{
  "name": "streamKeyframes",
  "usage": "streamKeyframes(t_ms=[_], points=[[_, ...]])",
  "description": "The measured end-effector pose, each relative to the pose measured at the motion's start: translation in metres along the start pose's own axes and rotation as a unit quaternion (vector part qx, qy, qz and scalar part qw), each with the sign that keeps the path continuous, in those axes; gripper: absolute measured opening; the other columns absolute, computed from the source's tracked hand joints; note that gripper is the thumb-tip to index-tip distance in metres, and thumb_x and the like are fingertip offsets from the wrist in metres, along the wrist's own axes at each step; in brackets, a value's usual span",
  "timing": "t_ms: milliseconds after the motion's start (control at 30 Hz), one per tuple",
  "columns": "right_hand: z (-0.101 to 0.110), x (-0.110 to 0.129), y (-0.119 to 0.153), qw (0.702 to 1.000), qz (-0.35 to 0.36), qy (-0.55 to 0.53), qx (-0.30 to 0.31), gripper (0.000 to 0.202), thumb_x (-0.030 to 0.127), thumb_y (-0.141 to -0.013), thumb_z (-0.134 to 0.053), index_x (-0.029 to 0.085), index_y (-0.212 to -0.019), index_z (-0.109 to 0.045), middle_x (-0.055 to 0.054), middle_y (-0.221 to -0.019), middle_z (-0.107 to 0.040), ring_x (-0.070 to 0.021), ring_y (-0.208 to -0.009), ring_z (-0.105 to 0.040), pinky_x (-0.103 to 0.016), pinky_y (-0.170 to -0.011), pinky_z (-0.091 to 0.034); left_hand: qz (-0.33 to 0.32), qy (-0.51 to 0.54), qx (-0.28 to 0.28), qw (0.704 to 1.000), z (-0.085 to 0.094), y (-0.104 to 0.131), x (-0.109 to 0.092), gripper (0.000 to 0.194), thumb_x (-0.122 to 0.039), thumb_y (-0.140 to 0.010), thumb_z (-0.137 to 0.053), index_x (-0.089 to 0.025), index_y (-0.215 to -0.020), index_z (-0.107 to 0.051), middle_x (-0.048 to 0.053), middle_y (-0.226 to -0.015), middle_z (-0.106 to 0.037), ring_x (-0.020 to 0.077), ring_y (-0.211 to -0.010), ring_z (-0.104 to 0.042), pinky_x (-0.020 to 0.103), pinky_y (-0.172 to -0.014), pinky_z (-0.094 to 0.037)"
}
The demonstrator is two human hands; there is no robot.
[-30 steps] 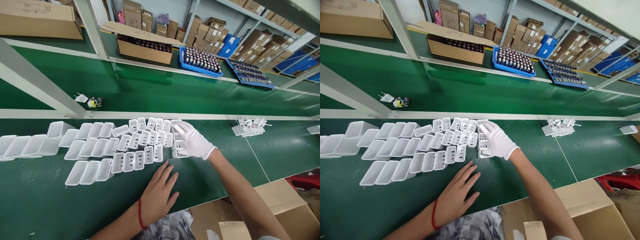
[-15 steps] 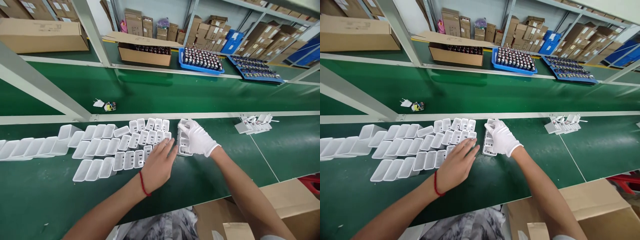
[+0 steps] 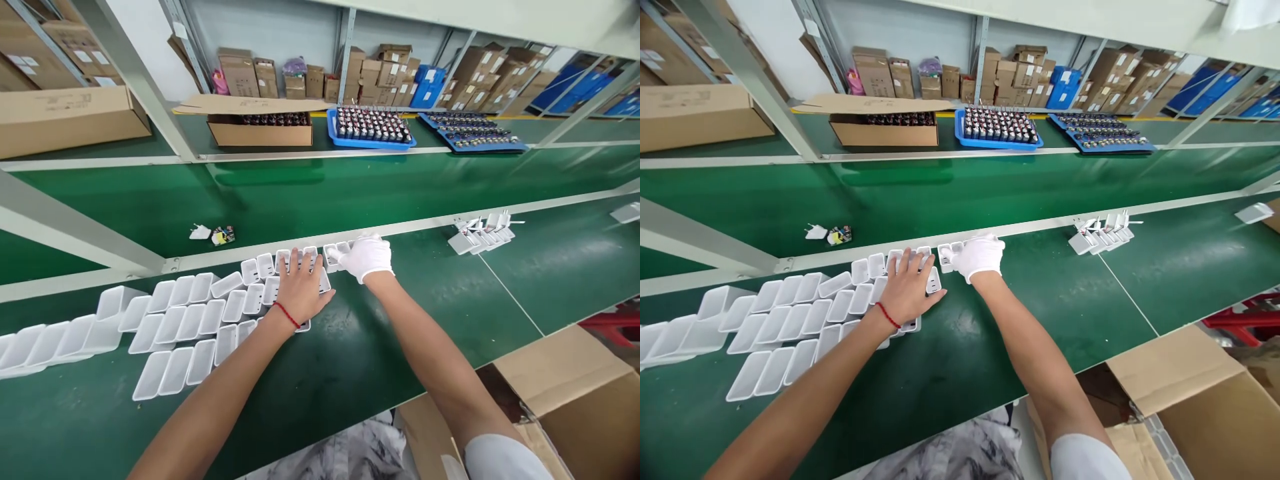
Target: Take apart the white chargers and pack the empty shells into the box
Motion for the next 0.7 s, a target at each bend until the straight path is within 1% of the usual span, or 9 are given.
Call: streamKeyframes(t_ms=[67, 133, 233, 300, 367, 433, 533, 600, 700], points=[[0.001, 0.006, 0.004, 1.0, 0.009, -0.008, 0.005, 0.098, 0.086, -0.078, -0.037, 0.003, -0.12, -0.066, -0.031, -0.115, -0.063, -0.0434, -0.118, -0.055, -0.053, -0.095, -0.043, 0.011, -0.009, 0.002, 1.0, -0.001, 0.001, 0.001, 0.077, -0.052, -0.087, -0.06, -0.009, -0.148, -0.039, 0.021, -0.146, -0.049, 0.0485, -0.143, -0.029, 0.068, -0.115, -0.023], [0.004, 0.005, 0.008, 1.0, 0.014, -0.021, 0.004, 0.095, 0.082, -0.084, -0.032, 0.005, -0.13, -0.06, -0.029, -0.118, -0.064, -0.0402, -0.116, -0.059, -0.049, -0.094, -0.046, 0.017, -0.019, 0.013, 1.0, -0.002, 0.0, 0.003, 0.079, -0.054, -0.087, -0.059, -0.01, -0.148, -0.039, 0.02, -0.145, -0.05, 0.0491, -0.143, -0.028, 0.068, -0.115, -0.022], [0.012, -0.011, 0.015, 0.999, 0.009, -0.051, -0.006, 0.081, 0.07, -0.094, -0.027, 0.012, -0.147, -0.045, -0.024, -0.128, -0.062, -0.0337, -0.114, -0.063, -0.044, -0.095, -0.048, 0.019, -0.031, 0.029, 0.999, -0.003, -0.001, 0.004, 0.074, -0.057, -0.088, -0.056, -0.012, -0.145, -0.045, 0.018, -0.146, -0.05, 0.0491, -0.144, -0.026, 0.069, -0.116, -0.02], [0.017, -0.03, 0.02, 0.997, 0.006, -0.072, -0.011, 0.073, 0.064, -0.097, -0.026, 0.016, -0.151, -0.04, -0.02, -0.135, -0.061, -0.0306, -0.116, -0.064, -0.04, -0.097, -0.048, 0.02, -0.038, 0.035, 0.998, -0.002, 0.0, 0.004, 0.074, -0.058, -0.088, -0.055, -0.013, -0.145, -0.046, 0.018, -0.146, -0.05, 0.0487, -0.144, -0.026, 0.069, -0.116, -0.02], [0.019, -0.056, 0.028, 0.996, 0.007, -0.088, -0.012, 0.066, 0.059, -0.099, -0.027, 0.019, -0.15, -0.042, -0.015, -0.137, -0.061, -0.029, -0.12, -0.062, -0.038, -0.1, -0.048, 0.019, -0.047, 0.039, 0.998, 0.0, 0.0, 0.004, 0.074, -0.058, -0.088, -0.055, -0.012, -0.146, -0.045, 0.018, -0.145, -0.05, 0.0486, -0.144, -0.027, 0.068, -0.116, -0.02], [0.017, -0.087, 0.039, 0.994, 0.005, -0.11, -0.007, 0.06, 0.053, -0.1, -0.031, 0.021, -0.148, -0.045, -0.011, -0.135, -0.063, -0.0284, -0.121, -0.062, -0.038, -0.101, -0.048, 0.017, -0.055, 0.043, 0.997, 0.001, -0.001, 0.004, 0.075, -0.059, -0.088, -0.055, -0.012, -0.146, -0.045, 0.018, -0.145, -0.051, 0.0485, -0.144, -0.028, 0.068, -0.116, -0.021], [0.008, -0.139, 0.059, 0.986, 0.024, -0.167, 0.011, 0.057, 0.05, -0.098, -0.036, 0.02, -0.144, -0.052, -0.009, -0.131, -0.067, -0.029, -0.12, -0.063, -0.04, -0.102, -0.049, 0.011, -0.066, 0.053, 0.996, 0.003, -0.004, 0.002, 0.074, -0.058, -0.088, -0.055, -0.011, -0.145, -0.045, 0.019, -0.145, -0.051, 0.0488, -0.143, -0.029, 0.068, -0.115, -0.022], [0.001, -0.173, 0.073, 0.979, 0.029, -0.201, 0.018, 0.06, 0.053, -0.095, -0.038, 0.017, -0.138, -0.057, -0.01, -0.124, -0.07, -0.0295, -0.115, -0.066, -0.04, -0.099, -0.051, 0.017, -0.075, 0.057, 0.995, 0.004, -0.006, -0.002, 0.074, -0.057, -0.088, -0.057, -0.009, -0.145, -0.046, 0.021, -0.145, -0.05, 0.05, -0.143, -0.028, 0.069, -0.115, -0.022], [-0.012, -0.217, 0.09, 0.975, -0.005, -0.22, 0.012, 0.061, 0.059, -0.091, -0.042, 0.018, -0.133, -0.061, -0.009, -0.108, -0.076, -0.0286, -0.096, -0.073, -0.04, -0.089, -0.056, 0.03, -0.082, 0.034, 0.996, 0.009, -0.001, -0.015, 0.079, -0.053, -0.086, -0.061, -0.004, -0.146, -0.043, 0.028, -0.149, -0.042, 0.052, -0.145, -0.023, 0.07, -0.115, -0.021]])
Point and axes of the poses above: each hand's wrist, its own y-axis away from the middle knuckle, its own z-axis out of the back of the hand, x = y × z, the point moved 6 cm from there along -y, towards the middle knuckle
